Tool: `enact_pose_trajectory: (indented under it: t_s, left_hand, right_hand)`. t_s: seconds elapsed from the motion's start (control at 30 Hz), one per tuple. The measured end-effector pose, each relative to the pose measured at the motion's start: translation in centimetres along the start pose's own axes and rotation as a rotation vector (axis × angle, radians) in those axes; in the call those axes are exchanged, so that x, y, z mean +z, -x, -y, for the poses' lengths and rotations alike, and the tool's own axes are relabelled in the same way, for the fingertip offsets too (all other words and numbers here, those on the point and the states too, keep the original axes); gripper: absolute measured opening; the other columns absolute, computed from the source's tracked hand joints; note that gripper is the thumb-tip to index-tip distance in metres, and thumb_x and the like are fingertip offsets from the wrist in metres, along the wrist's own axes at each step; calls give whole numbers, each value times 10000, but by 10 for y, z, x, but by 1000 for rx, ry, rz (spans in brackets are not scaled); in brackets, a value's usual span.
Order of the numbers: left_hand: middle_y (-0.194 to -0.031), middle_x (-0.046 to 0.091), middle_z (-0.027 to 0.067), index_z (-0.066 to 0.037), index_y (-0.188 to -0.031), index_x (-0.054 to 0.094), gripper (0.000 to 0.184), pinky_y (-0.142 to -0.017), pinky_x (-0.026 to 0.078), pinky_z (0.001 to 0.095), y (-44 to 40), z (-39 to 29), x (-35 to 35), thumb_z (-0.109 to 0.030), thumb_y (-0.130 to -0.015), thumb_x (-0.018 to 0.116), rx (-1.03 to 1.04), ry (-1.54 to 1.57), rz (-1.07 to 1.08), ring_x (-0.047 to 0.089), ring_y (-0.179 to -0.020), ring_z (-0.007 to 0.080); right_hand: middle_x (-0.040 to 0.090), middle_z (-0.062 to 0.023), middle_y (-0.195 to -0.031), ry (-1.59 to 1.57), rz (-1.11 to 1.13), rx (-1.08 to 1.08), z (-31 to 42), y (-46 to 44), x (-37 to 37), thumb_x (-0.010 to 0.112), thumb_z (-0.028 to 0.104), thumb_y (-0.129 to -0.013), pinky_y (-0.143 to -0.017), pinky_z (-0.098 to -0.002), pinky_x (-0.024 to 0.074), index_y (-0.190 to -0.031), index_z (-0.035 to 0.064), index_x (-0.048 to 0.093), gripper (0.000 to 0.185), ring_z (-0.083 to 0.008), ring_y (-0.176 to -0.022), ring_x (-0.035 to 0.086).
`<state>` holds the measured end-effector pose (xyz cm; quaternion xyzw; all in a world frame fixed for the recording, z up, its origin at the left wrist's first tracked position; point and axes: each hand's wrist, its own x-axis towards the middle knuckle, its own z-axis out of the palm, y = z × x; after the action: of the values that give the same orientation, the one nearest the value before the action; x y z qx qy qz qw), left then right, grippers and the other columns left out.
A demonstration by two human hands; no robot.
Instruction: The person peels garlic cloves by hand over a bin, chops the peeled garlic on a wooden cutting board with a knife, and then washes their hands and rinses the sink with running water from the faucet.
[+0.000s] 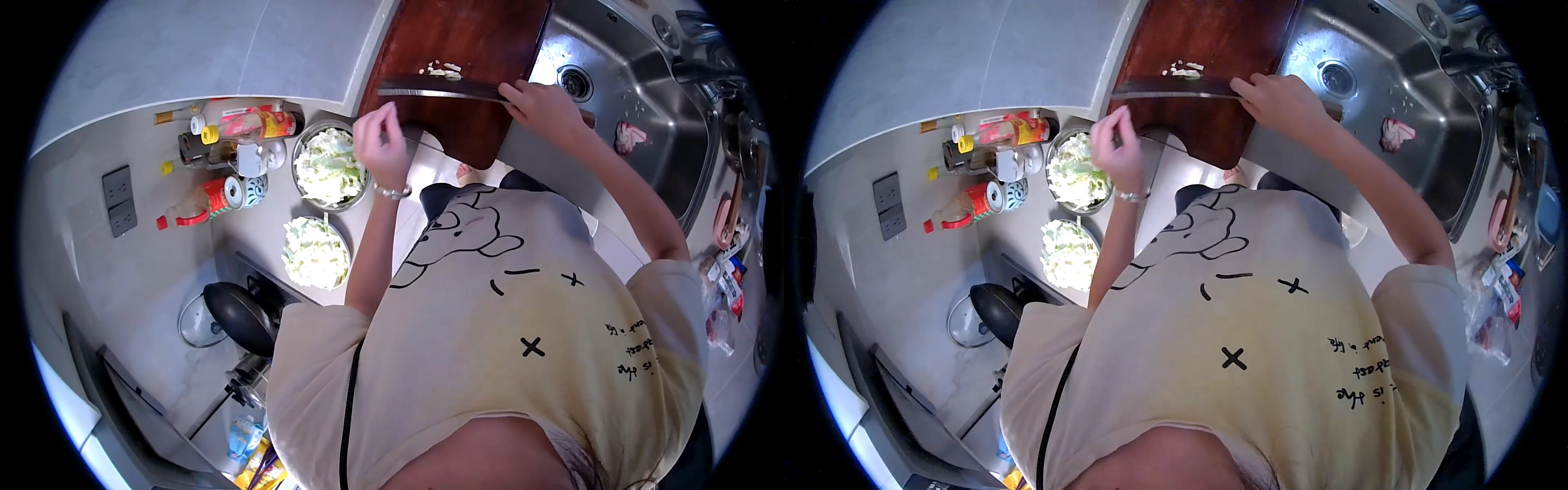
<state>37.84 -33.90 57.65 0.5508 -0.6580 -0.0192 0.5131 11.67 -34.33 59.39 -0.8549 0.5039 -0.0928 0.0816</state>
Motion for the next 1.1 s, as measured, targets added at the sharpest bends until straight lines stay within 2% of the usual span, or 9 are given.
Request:
enact_pose_trajectory:
  t_s: [0.13, 0.2, 0.3, 0.4, 0.6, 0.67, 0.8, 1.03, 1.1]
  left_hand:
    - [-690, 612, 65, -43, -818, 665, 99, -623, 460, 281, -27, -12, -12, -56, -722, 681, -190, 85, 414, 579, -652, 198]
    - [-658, 604, 55, -48, -875, 635, 184, -601, 468, 284, -29, 3, 4, -93, -710, 704, -46, 30, 586, 591, -626, 187]
    - [-658, 619, 49, -80, -968, 554, 358, -591, 488, 305, -29, 3, 41, -150, -672, 744, -333, 167, 718, 614, -619, 178]
    - [-692, 628, 36, -56, -978, 564, 358, -607, 501, 262, -32, 10, 72, -146, -686, 751, -269, 59, 769, 604, -638, 113]
    - [-743, 665, 64, -68, -883, 616, 192, -620, 496, 274, -38, 33, 96, -90, -711, 697, -277, -1, 736, 637, -679, 154]
    - [-719, 665, 59, -93, -840, 632, 134, -632, 500, 304, -48, 31, 90, -94, -715, 680, -263, 92, 677, 642, -666, 195]
    - [-745, 666, 71, -76, -848, 650, 112, -632, 495, 294, -67, 48, 78, -76, -737, 664, -218, 74, 618, 639, -671, 188]
    - [-799, 676, 103, -98, -884, 696, 127, -659, 507, 304, -58, 72, 76, -148, -779, 645, -472, -22, 626, 654, -715, 201]
    - [-834, 674, 116, -87, -888, 698, 142, -694, 502, 316, -46, 64, 79, -172, -784, 649, -302, -49, 622, 653, -754, 222]
  right_hand:
    - [560, -67, -803, 116, -106, -135, -8, 11, 7, 556, 142, -780, -613, -340, 516, -1001, 92, 488, 236, -225, -756, 613]
    - [545, -56, -822, 170, -122, -176, -10, 10, 9, 563, 123, -748, -643, -329, 516, -1014, 96, 490, 278, -207, -784, 601]
    - [533, -47, -824, 224, -147, -241, -12, 8, 16, 562, 116, -724, -646, -307, 513, -1036, 100, 491, 321, -194, -771, 591]
    - [529, -52, -850, 282, -121, -299, -11, 5, 14, 549, 121, -718, -661, -295, 513, -1078, 96, 491, 366, -193, -808, 590]
    - [505, -26, -761, 292, -234, -341, -14, 12, 21, 553, 125, -723, -629, -262, 505, -1045, 111, 499, 327, -165, -730, 587]
    - [520, -32, -774, 251, -201, -288, -16, 20, 19, 567, 133, -721, -636, -281, 509, -1044, 111, 503, 330, -180, -735, 594]
    - [560, -46, -825, 129, -153, -129, -17, 37, 4, 599, 160, -724, -648, -333, 514, -1049, 111, 511, 341, -215, -775, 611]
    - [592, -96, -751, 16, -101, 263, -21, 30, 1, 587, 231, -797, -598, -399, 489, -920, 93, 530, 194, -281, -702, 622]
    - [615, -99, -739, -4, -105, 271, -20, 29, 4, 584, 238, -801, -587, -404, 492, -918, 95, 572, 184, -297, -657, 614]
